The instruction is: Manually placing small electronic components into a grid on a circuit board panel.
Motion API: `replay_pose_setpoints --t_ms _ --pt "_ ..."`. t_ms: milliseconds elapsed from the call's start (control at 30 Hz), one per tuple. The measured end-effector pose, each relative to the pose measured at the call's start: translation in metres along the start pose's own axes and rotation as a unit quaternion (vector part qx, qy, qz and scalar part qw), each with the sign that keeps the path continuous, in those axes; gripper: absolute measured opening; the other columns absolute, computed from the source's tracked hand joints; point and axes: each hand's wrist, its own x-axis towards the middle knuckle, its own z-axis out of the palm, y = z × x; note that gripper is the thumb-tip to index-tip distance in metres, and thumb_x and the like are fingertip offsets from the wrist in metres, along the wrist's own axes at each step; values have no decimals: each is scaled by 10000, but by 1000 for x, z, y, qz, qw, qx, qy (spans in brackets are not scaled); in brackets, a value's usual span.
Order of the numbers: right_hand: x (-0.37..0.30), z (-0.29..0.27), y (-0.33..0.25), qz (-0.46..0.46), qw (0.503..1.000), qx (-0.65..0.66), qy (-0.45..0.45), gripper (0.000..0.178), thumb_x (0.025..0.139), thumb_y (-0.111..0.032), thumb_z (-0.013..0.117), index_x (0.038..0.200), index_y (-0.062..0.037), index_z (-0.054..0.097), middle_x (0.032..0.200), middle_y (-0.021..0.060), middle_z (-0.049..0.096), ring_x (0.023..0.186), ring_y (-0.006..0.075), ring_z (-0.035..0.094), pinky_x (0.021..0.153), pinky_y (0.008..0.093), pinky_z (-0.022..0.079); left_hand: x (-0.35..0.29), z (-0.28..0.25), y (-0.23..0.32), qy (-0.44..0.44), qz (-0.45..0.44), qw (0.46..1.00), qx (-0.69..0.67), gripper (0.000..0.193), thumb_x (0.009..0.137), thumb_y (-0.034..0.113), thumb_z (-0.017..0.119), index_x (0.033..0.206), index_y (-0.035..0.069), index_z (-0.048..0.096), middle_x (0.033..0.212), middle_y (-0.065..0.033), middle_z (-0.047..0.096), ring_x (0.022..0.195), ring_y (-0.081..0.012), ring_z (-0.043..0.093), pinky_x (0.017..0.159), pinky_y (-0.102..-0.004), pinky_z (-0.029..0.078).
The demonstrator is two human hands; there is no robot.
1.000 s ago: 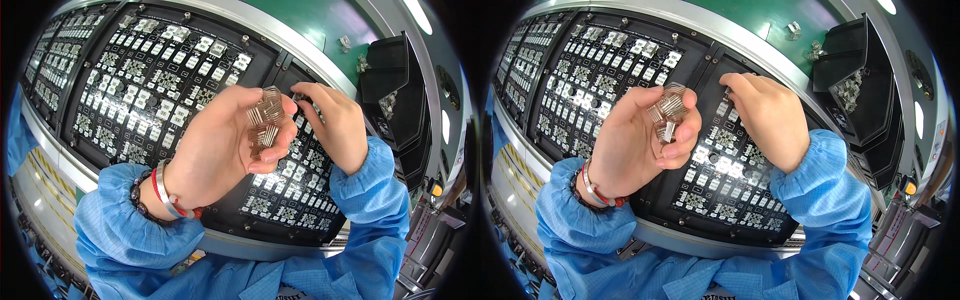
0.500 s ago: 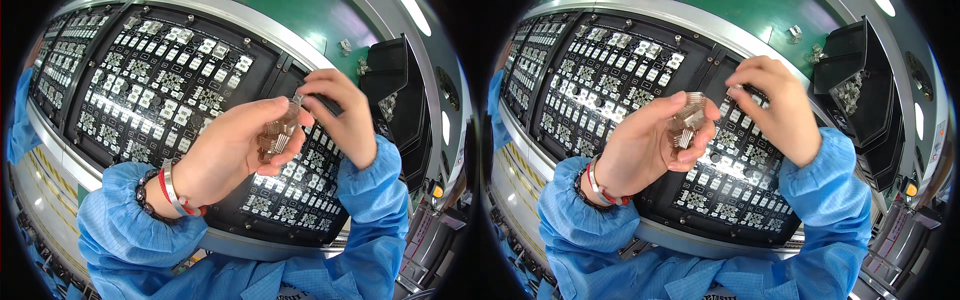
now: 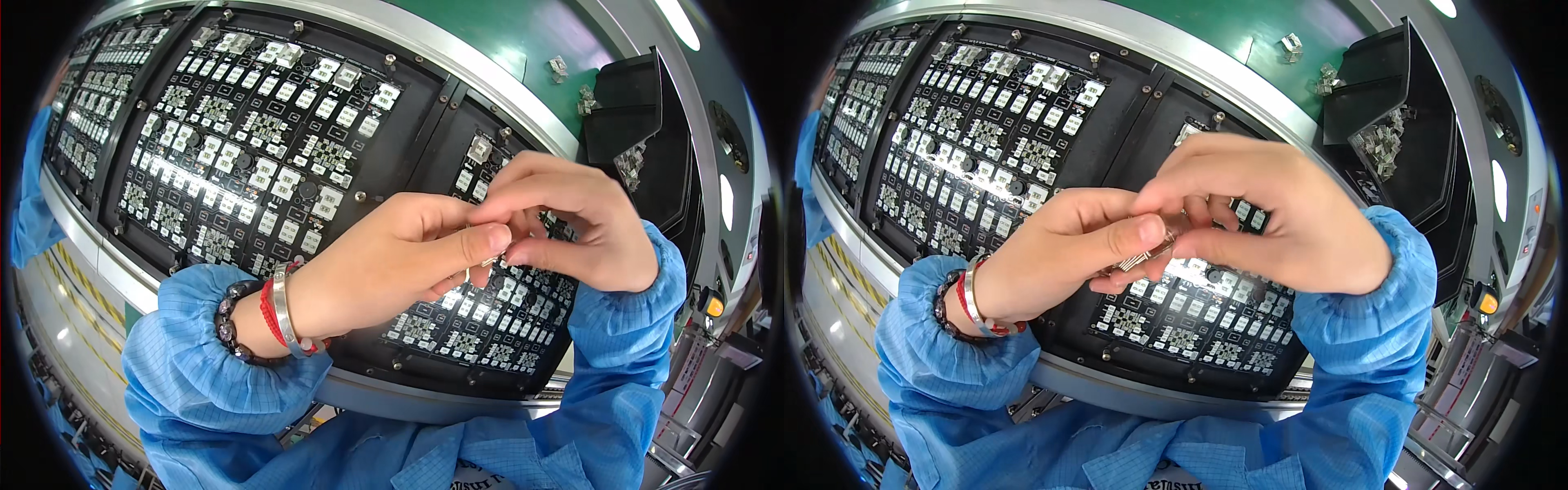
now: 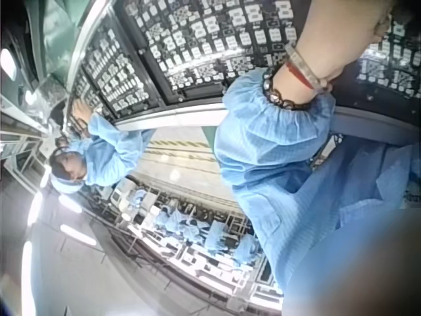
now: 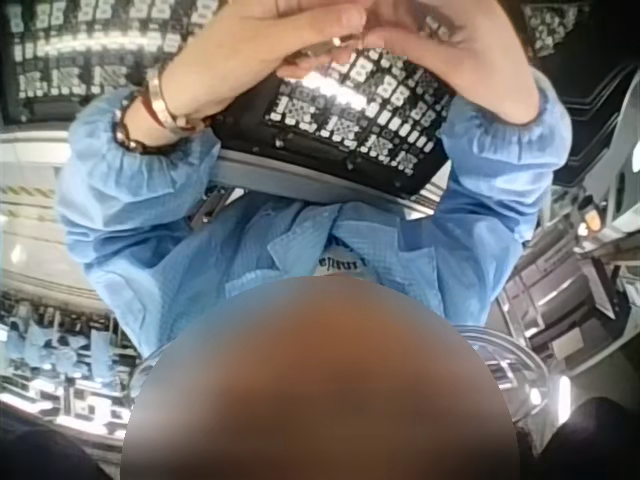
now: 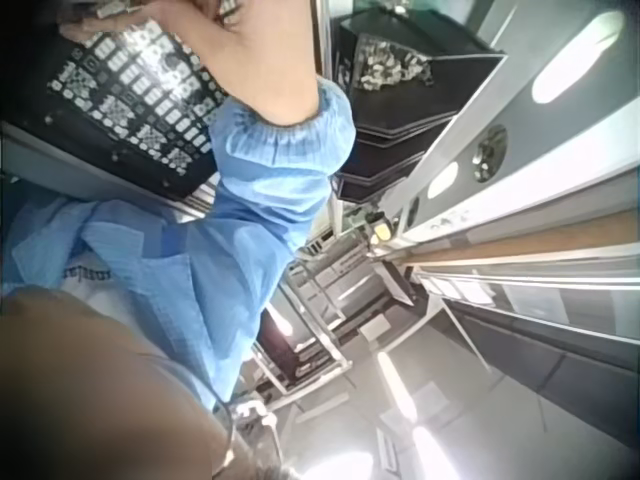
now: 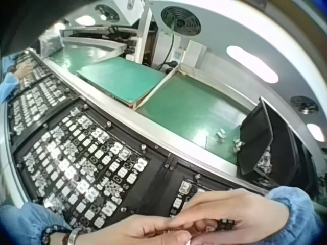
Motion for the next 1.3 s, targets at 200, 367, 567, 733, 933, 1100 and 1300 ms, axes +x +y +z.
replay_pose_setpoints --t_ms 200,367,567,733,933,1100,1300 --pt "-16 -21 10 56 969 231 63 294 824 104 568 1115 64 564 1078 91 590 960 124 579 798 235 471 1 -1 -1 4 68 997 -47 303 970 247 482 1075 -11 599 723 -11 541 564 -34 404 485 -168 319" --pt "-21 -13 23 58 970 204 121 281 827 95 554 1105 56 568 1057 75 595 925 89 560 798 221 466 1 2 -1 31 59 997 -35 284 972 205 437 1038 -9 611 728 -17 525 547 -45 401 477 -169 307" --pt "-29 -13 42 116 972 120 164 228 815 98 543 1021 27 611 1035 51 594 888 91 551 780 239 463 1 0 5 107 68 991 -43 298 918 331 389 787 75 467 685 -23 497 533 -81 373 454 -212 260" --pt "-26 -1 46 41 949 -248 190 226 722 96 605 929 7 616 956 86 602 785 179 604 732 265 484 1 0 4 122 63 989 -54 266 920 313 387 761 101 404 664 -24 484 525 -84 358 455 -215 257" --pt "-27 11 49 75 933 -279 214 309 683 87 639 976 -2 597 878 96 598 792 211 610 732 288 491 1 0 4 113 60 991 -41 263 920 306 381 765 96 412 676 -29 486 525 -82 357 456 -213 256" --pt "-27 13 53 73 927 -290 228 387 680 75 651 1046 -27 576 852 99 587 792 201 587 733 293 487 1 2 4 114 51 991 -37 261 918 299 381 769 90 427 684 -32 490 524 -77 355 453 -214 254" --pt "-25 16 53 88 921 -286 249 394 680 61 657 1050 -39 568 824 89 570 746 199 561 718 301 484 2 2 3 113 51 992 -38 265 916 301 383 766 89 433 686 -33 493 521 -77 351 456 -212 254"
